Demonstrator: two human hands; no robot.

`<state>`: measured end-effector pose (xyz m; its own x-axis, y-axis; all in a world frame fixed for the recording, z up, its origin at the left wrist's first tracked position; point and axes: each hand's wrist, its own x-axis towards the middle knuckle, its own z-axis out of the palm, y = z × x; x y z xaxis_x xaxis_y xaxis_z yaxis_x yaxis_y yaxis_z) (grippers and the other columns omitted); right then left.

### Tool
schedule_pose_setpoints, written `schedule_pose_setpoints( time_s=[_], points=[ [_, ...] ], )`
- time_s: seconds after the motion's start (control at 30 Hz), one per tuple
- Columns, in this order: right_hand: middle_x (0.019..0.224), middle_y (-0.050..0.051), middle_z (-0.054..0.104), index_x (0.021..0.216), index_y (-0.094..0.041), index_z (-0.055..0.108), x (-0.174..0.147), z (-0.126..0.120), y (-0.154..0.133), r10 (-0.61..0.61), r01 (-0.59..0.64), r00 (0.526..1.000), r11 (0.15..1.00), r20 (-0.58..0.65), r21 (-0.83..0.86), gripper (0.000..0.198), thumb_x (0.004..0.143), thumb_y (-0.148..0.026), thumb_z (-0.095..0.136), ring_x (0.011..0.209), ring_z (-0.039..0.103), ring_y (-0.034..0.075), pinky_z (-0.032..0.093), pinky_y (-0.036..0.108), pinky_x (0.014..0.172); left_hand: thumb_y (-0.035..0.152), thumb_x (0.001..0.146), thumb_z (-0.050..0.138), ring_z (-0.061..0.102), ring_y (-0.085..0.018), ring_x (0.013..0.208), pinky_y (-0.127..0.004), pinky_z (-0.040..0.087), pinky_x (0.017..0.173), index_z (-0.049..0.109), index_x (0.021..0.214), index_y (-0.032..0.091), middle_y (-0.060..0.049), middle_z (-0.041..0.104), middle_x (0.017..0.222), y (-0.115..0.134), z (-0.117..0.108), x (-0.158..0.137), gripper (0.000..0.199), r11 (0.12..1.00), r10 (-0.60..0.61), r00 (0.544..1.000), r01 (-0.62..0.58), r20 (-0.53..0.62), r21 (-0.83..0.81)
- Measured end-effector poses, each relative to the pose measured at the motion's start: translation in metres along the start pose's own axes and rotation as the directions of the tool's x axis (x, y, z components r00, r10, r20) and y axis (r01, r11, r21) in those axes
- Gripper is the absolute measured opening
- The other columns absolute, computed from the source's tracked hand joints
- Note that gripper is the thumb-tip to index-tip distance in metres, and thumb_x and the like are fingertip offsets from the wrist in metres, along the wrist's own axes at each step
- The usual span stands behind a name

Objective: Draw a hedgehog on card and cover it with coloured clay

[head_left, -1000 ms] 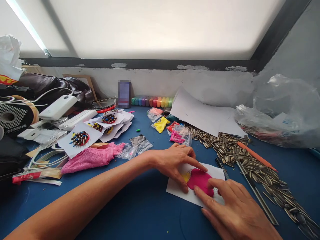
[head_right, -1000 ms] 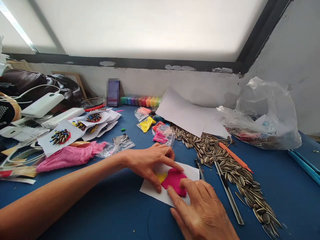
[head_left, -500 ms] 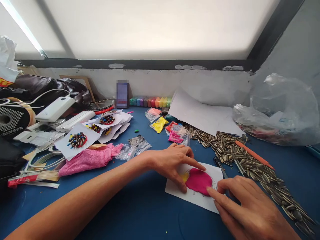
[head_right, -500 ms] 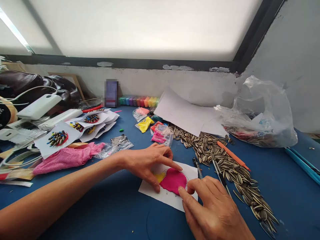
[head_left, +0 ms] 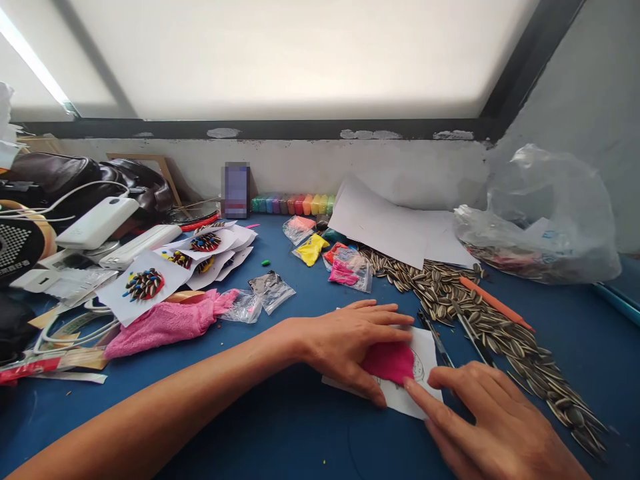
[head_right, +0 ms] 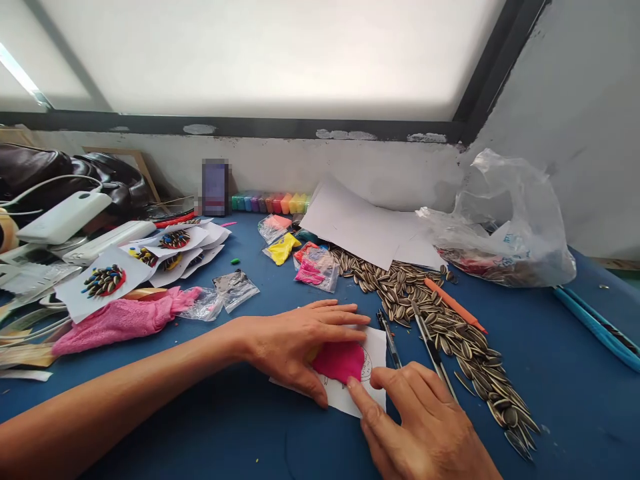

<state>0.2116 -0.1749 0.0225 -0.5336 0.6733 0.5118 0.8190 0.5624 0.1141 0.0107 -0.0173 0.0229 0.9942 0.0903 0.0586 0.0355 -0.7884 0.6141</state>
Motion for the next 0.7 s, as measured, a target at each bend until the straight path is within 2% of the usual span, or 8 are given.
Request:
schedule_pose_setpoints(
  time_s=[0.13, 0.27, 0.4, 0.6, 0.7],
  points=[
    [0.101, 0.009, 0.070, 0.120, -0.025, 0.068, -0.009, 0.003, -0.002, -0.011, 0.016, 0.996, 0.998, 0.088, -0.058, 0.030, 0.095, -0.025, 0.052, 0.089, 0.064, 0.022, 0.047, 0.039, 0.084, 0.049, 0.077, 0.075, 0.014, -0.025, 0.151, -0.047, 0.005, 0.122, 0.035, 0.149, 0.019, -0.010, 0.025, 0.159, -0.002, 0.001, 0.000, 0.088, 0.997, -0.036, 0.999, 0.038, 0.028, -0.061],
    [0.102, 0.009, 0.071, 0.120, -0.026, 0.068, -0.013, 0.006, -0.003, 0.020, -0.012, 0.996, 0.995, 0.088, -0.096, 0.030, 0.096, -0.027, 0.052, 0.089, 0.064, 0.022, 0.045, 0.041, 0.086, 0.052, 0.077, 0.074, 0.012, -0.026, 0.151, -0.050, 0.003, 0.121, 0.033, 0.150, 0.022, -0.009, 0.020, 0.161, -0.002, 0.000, 0.001, 0.089, 0.996, -0.058, 0.997, 0.062, 0.059, -0.059],
    [0.101, 0.009, 0.072, 0.120, -0.026, 0.069, -0.014, 0.007, -0.001, 0.003, 0.010, 0.995, 0.991, 0.099, -0.131, 0.029, 0.096, -0.026, 0.051, 0.090, 0.065, 0.022, 0.045, 0.040, 0.086, 0.053, 0.078, 0.073, 0.010, -0.027, 0.151, -0.051, 0.003, 0.121, 0.034, 0.150, 0.023, -0.008, 0.018, 0.161, -0.002, 0.000, 0.001, 0.087, 0.997, -0.056, 0.995, 0.059, 0.079, -0.040],
    [0.094, 0.008, 0.072, 0.113, -0.025, 0.072, -0.006, 0.005, 0.000, 0.004, 0.002, 0.999, 0.990, 0.041, -0.139, 0.029, 0.098, -0.022, 0.047, 0.083, 0.064, 0.022, 0.045, 0.039, 0.083, 0.053, 0.080, 0.071, 0.005, -0.028, 0.152, -0.051, 0.004, 0.121, 0.036, 0.149, 0.027, -0.006, 0.014, 0.163, -0.002, 0.000, 0.001, 0.082, 0.999, -0.053, 0.994, 0.054, 0.099, -0.004],
    [0.089, 0.008, 0.069, 0.109, -0.024, 0.073, -0.003, 0.002, 0.001, 0.035, -0.036, 0.999, 0.998, -0.015, -0.049, 0.028, 0.097, -0.022, 0.048, 0.078, 0.062, 0.019, 0.046, 0.035, 0.075, 0.053, 0.080, 0.071, 0.007, -0.028, 0.151, -0.050, 0.005, 0.121, 0.038, 0.148, 0.025, -0.007, 0.015, 0.163, -0.002, -0.001, 0.001, 0.081, 0.999, -0.041, 0.994, 0.040, 0.098, 0.011]
  ],
)
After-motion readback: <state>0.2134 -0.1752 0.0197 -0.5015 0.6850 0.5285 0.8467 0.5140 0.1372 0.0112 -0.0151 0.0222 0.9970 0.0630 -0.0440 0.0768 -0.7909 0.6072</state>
